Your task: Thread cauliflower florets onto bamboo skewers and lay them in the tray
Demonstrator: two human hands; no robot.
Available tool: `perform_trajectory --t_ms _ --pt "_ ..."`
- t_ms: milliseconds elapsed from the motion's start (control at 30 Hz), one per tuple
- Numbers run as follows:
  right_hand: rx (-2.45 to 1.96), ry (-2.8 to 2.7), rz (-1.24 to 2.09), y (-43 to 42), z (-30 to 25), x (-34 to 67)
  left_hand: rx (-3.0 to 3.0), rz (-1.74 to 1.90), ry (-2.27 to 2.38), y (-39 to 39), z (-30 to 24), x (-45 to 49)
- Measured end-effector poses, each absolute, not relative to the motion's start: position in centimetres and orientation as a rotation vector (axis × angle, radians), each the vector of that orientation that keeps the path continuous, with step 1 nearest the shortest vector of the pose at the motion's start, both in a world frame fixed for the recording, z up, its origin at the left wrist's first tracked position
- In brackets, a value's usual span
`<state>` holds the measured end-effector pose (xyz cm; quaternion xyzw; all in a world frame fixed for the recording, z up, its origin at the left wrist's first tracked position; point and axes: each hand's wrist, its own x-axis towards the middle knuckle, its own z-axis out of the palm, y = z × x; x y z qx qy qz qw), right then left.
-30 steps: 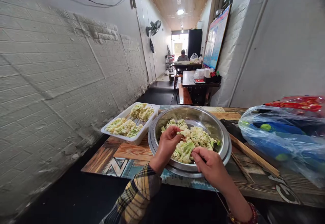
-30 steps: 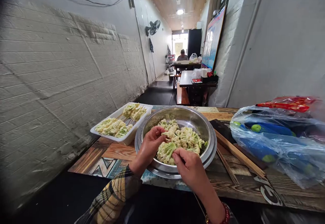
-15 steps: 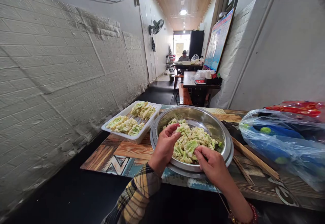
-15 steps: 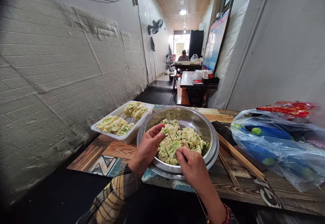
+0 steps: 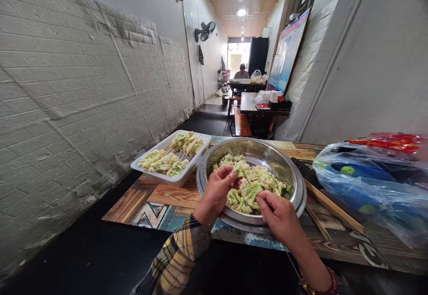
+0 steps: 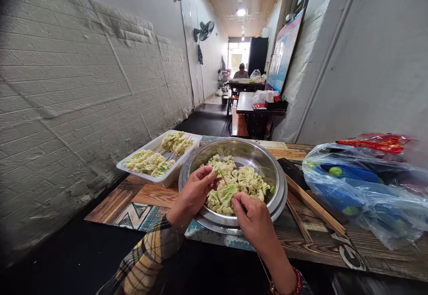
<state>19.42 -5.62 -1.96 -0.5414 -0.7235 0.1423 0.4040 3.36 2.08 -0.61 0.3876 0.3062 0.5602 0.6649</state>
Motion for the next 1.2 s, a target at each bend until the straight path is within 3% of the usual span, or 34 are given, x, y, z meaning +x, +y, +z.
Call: perform_trajectory --t_ms 467,1200 --pt "-1.402 -1.934 0.414 -5.37 -1.54 19.33 0.661 1.299 0.658 2.52 -0.46 3.06" --pt "-1.396 -1.861 0.305 -5.33 -2.42 19.39 0.903 1.363 0.700 1.90 -0.49 3.26"
